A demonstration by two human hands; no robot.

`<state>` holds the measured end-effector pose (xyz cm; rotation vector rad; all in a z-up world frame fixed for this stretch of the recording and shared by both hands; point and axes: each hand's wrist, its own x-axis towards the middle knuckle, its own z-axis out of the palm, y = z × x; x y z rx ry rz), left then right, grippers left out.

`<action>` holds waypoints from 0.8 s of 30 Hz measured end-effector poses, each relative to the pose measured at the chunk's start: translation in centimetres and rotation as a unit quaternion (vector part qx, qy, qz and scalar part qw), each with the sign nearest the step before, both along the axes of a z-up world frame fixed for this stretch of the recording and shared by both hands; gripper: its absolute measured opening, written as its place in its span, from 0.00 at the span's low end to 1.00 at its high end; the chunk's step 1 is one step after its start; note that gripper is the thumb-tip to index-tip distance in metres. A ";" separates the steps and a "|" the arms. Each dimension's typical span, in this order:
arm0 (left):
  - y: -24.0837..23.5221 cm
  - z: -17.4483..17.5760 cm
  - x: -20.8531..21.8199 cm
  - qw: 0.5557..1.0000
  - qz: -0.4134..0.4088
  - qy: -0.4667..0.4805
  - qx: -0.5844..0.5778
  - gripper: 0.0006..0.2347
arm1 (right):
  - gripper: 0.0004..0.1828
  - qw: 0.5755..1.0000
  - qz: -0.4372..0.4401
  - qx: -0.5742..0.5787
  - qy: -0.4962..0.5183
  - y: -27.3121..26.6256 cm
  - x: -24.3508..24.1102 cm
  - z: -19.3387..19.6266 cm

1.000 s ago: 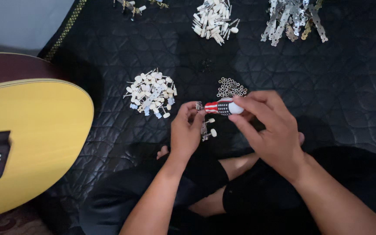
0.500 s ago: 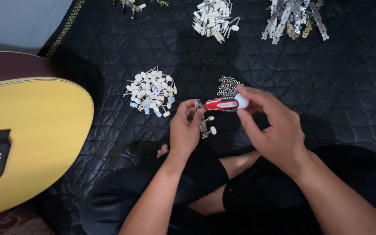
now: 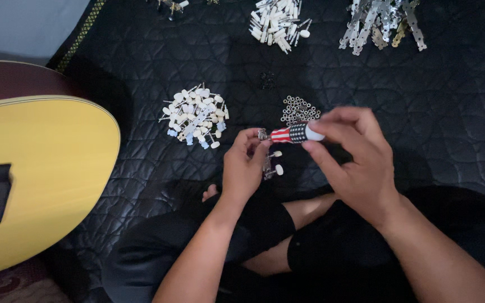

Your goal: The person assembles guitar tuning pegs by inserting white plastic knobs into metal posts and tightening them with a screwdriver. They handle multiple small components, including washers and metal brackets, while sitting on a mat next to a guitar.

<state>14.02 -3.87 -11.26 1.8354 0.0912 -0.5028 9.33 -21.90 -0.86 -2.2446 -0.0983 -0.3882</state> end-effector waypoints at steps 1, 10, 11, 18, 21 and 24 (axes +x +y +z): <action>0.0 0.1 0.0 1.000 0.000 0.000 0.000 0.09 | 0.13 1.000 0.000 0.000 0.000 0.1 0.1 0.1; -0.1 0.7 0.1 1.000 0.001 0.025 -0.002 0.09 | 0.15 0.999 0.013 0.018 0.028 0.1 0.1 0.2; -0.1 0.2 0.0 1.000 0.003 0.014 -0.002 0.09 | 0.15 1.000 0.008 0.015 0.024 0.1 0.0 0.1; -0.2 0.3 0.2 0.999 0.003 0.036 0.015 0.11 | 0.16 0.999 0.032 0.025 0.000 0.1 0.3 0.3; -0.1 -0.6 0.0 1.000 -0.003 0.009 0.008 0.09 | 0.13 0.999 0.035 0.011 0.005 0.0 0.3 0.2; -0.1 -0.4 0.1 1.000 0.001 0.023 0.011 0.11 | 0.21 0.993 -0.022 0.052 0.099 0.6 0.0 1.0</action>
